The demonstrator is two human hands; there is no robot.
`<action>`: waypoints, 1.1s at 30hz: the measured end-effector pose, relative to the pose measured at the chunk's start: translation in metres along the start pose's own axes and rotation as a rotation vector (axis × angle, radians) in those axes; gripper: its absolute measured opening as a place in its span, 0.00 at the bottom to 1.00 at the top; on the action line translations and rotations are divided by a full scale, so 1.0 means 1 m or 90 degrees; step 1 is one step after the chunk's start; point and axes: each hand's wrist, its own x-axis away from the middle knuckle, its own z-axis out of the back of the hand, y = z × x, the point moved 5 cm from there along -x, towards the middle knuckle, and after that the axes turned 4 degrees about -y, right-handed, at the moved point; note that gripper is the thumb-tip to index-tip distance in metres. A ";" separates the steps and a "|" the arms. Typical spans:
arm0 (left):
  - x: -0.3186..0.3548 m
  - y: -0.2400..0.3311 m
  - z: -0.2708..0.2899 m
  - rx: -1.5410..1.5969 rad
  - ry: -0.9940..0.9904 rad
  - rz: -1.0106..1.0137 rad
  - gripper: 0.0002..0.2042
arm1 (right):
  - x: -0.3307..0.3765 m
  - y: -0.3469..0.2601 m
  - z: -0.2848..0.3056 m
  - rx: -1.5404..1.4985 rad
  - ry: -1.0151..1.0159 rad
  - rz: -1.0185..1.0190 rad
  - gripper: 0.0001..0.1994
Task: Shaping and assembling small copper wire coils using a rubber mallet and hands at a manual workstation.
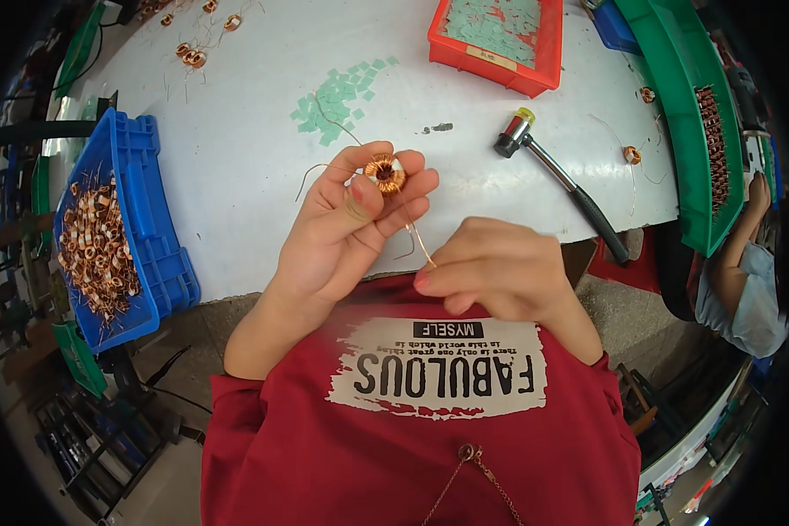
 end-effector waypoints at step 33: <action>0.006 -0.013 -0.037 -0.489 0.002 0.195 0.17 | -0.060 0.047 0.023 -0.396 -0.416 -0.469 0.14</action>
